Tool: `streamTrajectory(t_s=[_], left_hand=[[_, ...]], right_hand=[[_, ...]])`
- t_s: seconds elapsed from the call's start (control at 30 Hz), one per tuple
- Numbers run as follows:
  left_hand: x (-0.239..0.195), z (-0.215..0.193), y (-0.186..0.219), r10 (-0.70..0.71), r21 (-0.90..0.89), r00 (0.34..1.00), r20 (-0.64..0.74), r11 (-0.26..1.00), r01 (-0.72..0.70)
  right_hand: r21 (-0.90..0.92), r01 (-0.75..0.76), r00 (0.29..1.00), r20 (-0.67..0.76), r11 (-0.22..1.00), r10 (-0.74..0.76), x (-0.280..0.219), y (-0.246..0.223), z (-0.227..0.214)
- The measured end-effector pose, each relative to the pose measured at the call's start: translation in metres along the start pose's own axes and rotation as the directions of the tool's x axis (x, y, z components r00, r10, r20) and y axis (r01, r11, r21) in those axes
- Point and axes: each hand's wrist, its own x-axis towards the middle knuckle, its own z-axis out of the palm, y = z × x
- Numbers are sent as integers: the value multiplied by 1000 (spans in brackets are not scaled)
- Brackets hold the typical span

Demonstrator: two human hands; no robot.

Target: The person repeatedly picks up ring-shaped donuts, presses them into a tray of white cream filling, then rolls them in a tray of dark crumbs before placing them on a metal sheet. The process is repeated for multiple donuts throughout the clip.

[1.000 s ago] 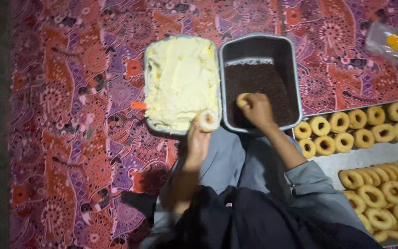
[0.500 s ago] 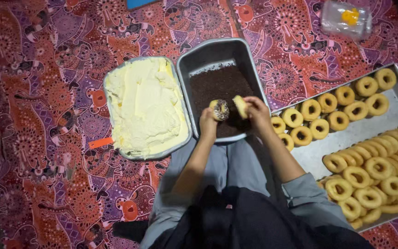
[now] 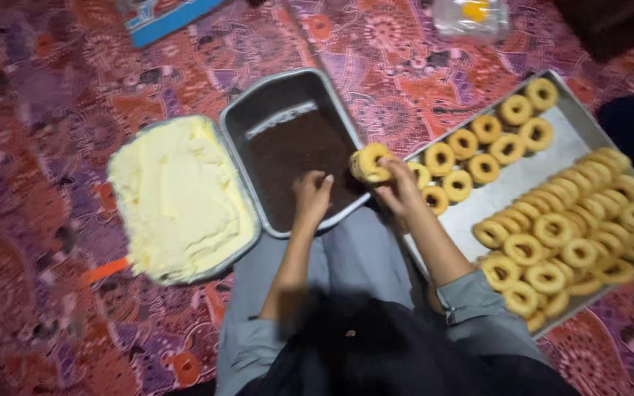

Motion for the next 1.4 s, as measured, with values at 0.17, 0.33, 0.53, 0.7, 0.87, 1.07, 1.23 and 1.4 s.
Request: streamTrajectory(t_s=[0.17,0.33,0.53,0.7,0.87,1.07,1.23,1.4], left_hand=[[-31,-16,-3,676,682,715,-179,608,-405],[-44,-36,-31,618,641,736,-276,689,-338],[-65,-44,-46,576,627,749,-327,725,-284],[-68,-36,-33,569,620,750,-336,733,-278],[-71,-24,-25,619,619,737,-270,698,-360],[-92,-36,-20,645,560,713,-274,710,-427],[-123,-53,-27,659,531,697,-282,712,-459],[-156,-65,-40,686,539,682,-256,686,-488]], right_hand=[[810,-101,837,-245,577,490,24,81,-207],[435,-19,498,-777,900,386,68,106,-351],[495,-87,481,-739,865,471,100,133,-382],[348,-212,546,-733,913,406,117,151,-374],[68,-504,502,-788,861,356,113,142,-375],[-393,-380,854,-498,837,154,-17,93,-302],[-686,-143,668,465,713,581,-191,8,-184],[-923,107,612,354,369,707,-241,-45,-147]])
